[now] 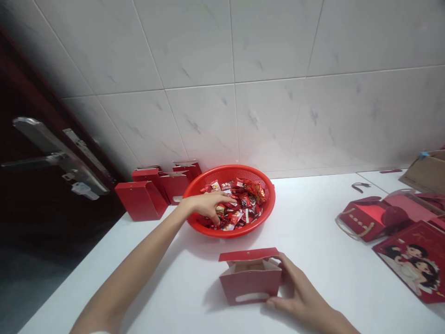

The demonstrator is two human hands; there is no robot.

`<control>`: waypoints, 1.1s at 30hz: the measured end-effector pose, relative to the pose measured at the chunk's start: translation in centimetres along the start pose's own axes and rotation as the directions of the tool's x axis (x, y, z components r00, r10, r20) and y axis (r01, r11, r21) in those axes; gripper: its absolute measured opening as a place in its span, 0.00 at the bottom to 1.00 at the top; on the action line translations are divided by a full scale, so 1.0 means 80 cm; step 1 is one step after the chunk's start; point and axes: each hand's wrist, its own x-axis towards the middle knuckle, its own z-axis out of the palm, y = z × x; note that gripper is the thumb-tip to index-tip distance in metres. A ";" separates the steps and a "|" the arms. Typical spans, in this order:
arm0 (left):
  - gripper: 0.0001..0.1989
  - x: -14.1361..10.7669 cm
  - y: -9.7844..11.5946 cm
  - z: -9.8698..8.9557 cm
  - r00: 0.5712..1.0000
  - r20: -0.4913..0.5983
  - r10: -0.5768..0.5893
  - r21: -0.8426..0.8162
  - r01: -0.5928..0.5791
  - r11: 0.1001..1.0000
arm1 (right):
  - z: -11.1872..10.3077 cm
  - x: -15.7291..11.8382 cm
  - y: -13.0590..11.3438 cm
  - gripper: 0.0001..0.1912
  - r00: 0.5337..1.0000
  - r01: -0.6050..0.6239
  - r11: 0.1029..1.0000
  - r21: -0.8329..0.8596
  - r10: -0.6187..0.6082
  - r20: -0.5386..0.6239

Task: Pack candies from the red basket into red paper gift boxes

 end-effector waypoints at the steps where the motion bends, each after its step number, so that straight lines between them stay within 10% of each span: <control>1: 0.44 0.010 0.000 0.003 0.998 0.052 -0.026 0.051 0.024 0.998 | -0.001 0.000 0.001 0.43 1.000 0.001 1.000 -0.005 -0.001 0.002; 6: 0.34 0.042 -0.015 0.005 1.000 0.008 0.014 0.134 -0.015 0.991 | -0.002 0.001 0.000 0.41 1.000 0.010 1.000 -0.020 -0.010 0.014; 15: 0.20 0.037 -0.048 -0.020 0.894 -0.448 -0.021 0.064 0.056 0.996 | -0.003 0.002 -0.003 0.39 0.999 0.000 1.000 -0.013 0.001 0.032; 25: 0.20 0.013 -0.043 -0.027 0.841 -0.533 -0.092 -0.038 0.085 0.996 | -0.002 0.002 -0.008 0.37 1.000 0.000 1.000 0.007 -0.001 0.031; 29: 0.15 0.002 -0.027 -0.013 0.985 -0.171 -0.028 -0.314 -0.028 0.949 | -0.001 0.001 -0.008 0.36 1.000 0.005 1.000 -0.021 -0.005 0.019; 33: 0.17 0.012 -0.031 0.016 0.974 0.225 -0.015 -0.298 0.084 0.951 | -0.001 0.000 -0.009 0.35 1.000 0.009 0.998 -0.055 -0.008 0.005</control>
